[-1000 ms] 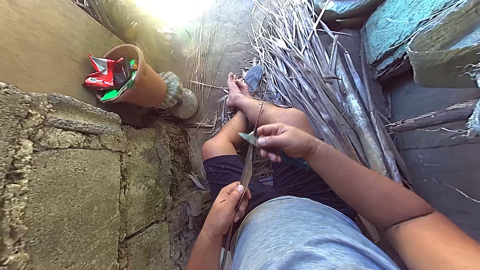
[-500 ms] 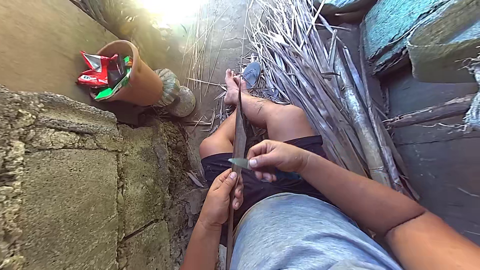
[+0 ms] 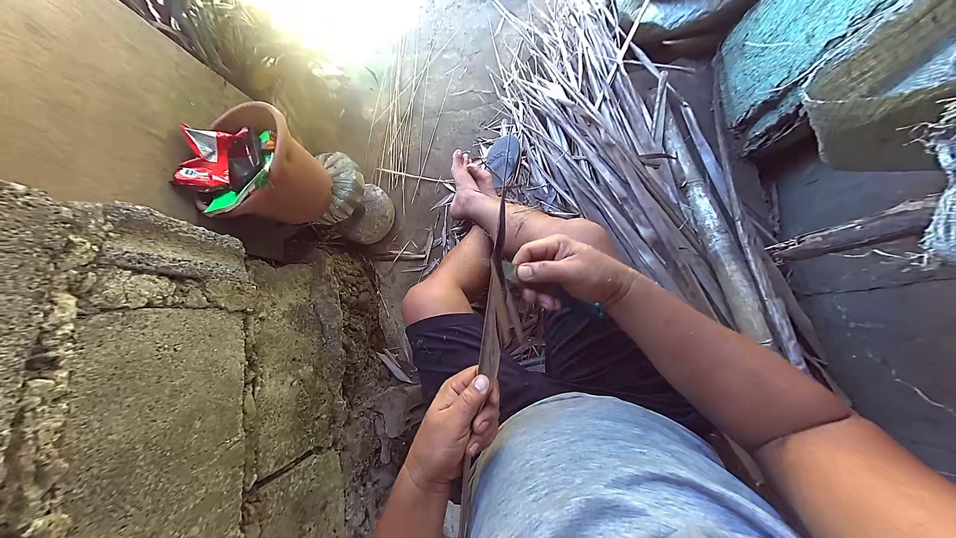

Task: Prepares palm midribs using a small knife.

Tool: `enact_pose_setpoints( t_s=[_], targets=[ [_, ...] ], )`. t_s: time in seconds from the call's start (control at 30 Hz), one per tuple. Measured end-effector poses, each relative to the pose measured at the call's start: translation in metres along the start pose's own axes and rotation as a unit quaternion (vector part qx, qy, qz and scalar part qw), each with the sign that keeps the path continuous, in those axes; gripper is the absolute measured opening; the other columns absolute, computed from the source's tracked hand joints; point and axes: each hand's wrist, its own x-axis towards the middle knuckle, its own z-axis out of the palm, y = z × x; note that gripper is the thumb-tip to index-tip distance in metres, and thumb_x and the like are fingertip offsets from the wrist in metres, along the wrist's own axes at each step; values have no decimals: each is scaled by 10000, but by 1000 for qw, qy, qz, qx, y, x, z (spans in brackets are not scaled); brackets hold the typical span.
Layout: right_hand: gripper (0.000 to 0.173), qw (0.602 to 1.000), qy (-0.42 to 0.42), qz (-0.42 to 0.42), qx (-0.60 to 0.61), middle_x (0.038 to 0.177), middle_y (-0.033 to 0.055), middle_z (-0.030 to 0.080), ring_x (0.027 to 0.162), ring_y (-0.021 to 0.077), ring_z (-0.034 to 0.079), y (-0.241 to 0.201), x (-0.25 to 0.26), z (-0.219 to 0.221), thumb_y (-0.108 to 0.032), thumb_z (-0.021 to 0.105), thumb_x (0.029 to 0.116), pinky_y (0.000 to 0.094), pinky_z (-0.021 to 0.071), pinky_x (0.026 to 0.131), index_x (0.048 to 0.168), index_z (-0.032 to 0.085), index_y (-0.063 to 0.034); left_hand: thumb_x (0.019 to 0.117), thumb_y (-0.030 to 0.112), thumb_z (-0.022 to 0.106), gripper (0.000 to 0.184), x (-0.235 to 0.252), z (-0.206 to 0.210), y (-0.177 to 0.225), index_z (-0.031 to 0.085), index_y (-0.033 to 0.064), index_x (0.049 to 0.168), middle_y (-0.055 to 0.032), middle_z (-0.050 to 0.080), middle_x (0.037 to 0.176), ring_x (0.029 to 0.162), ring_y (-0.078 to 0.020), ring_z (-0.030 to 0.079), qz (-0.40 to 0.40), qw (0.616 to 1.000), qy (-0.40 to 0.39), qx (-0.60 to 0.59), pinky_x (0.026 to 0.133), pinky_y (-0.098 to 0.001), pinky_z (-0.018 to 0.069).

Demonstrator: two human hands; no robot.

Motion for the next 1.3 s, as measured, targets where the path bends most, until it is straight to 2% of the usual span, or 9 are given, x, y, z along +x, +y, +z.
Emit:
enact_pose_setpoints(
  t_s=[0.23, 0.4, 0.47, 0.57, 0.63, 0.7, 1.1, 1.2, 1.3],
  targets=[
    [231, 994, 106, -23, 17, 723, 80, 687, 500, 99, 595, -13, 13, -18, -165, 499, 1050, 230, 504, 456, 954, 663, -34, 1089, 337, 484, 339, -2, -11, -8, 606, 91, 891, 65, 429, 567, 422, -21, 429, 6, 1000, 16, 15, 408, -166, 380],
    [198, 965, 255, -13, 64, 786, 88, 704, 525, 98, 598, -12, 20, -25, -152, 475, 1083, 220, 503, 475, 1061, 622, -22, 1093, 300, 450, 340, 2, -14, -12, 605, 84, 882, 58, 422, 564, 412, -22, 413, -11, 998, 45, 33, 398, -164, 371],
    [212, 978, 207, 7, 41, 767, 94, 703, 514, 109, 600, -14, 13, -24, -178, 487, 1069, 235, 506, 466, 1042, 638, -32, 1099, 286, 418, 349, 3, -16, -12, 599, 81, 884, 53, 423, 566, 413, -24, 408, -12, 997, 64, 41, 399, -166, 368],
    [235, 995, 46, 89, 5, 714, 59, 680, 511, 93, 605, -12, -5, 1, -225, 525, 1040, 235, 520, 466, 993, 673, -49, 1102, 292, 416, 353, 9, -14, -6, 602, 85, 885, 59, 430, 572, 419, -20, 410, -3, 997, 57, 51, 402, -161, 366],
    [224, 989, -70, 126, 22, 706, 21, 680, 520, 68, 612, 0, -12, 17, -216, 533, 1044, 216, 519, 471, 968, 670, -56, 1100, 306, 432, 347, 14, -11, -1, 599, 96, 880, 65, 428, 573, 423, -16, 411, 2, 998, 41, 53, 405, -161, 363],
    [237, 983, -121, 121, 63, 703, 15, 677, 520, 62, 612, 9, -17, 27, -219, 520, 1060, 205, 512, 471, 944, 652, -60, 1095, 321, 456, 339, 16, -8, 1, 597, 101, 880, 69, 429, 576, 425, -15, 412, 3, 998, 29, 53, 405, -161, 363],
    [230, 999, -33, 4, 17, 723, 43, 697, 538, 65, 617, 3, -6, 7, -169, 522, 1057, 196, 514, 496, 936, 674, -46, 1084, 357, 498, 352, 5, -2, -2, 602, 105, 862, 78, 414, 555, 418, -14, 417, -10, 1000, -15, 16, 403, -164, 366],
    [235, 999, 36, -20, 10, 684, 47, 675, 502, 71, 592, -11, -2, -4, -168, 500, 1042, 210, 506, 474, 922, 669, -58, 1080, 357, 507, 352, 0, -4, -7, 611, 102, 861, 79, 416, 551, 415, -11, 419, -23, 999, -25, 10, 401, -163, 368],
    [219, 994, 94, -40, 34, 738, 47, 681, 524, 79, 593, -21, 5, -19, -175, 477, 1057, 218, 503, 476, 1000, 652, -56, 1078, 373, 499, 384, -3, -9, -12, 621, 92, 847, 71, 422, 542, 408, -16, 421, -28, 999, -25, 12, 395, -166, 365]
  ],
)
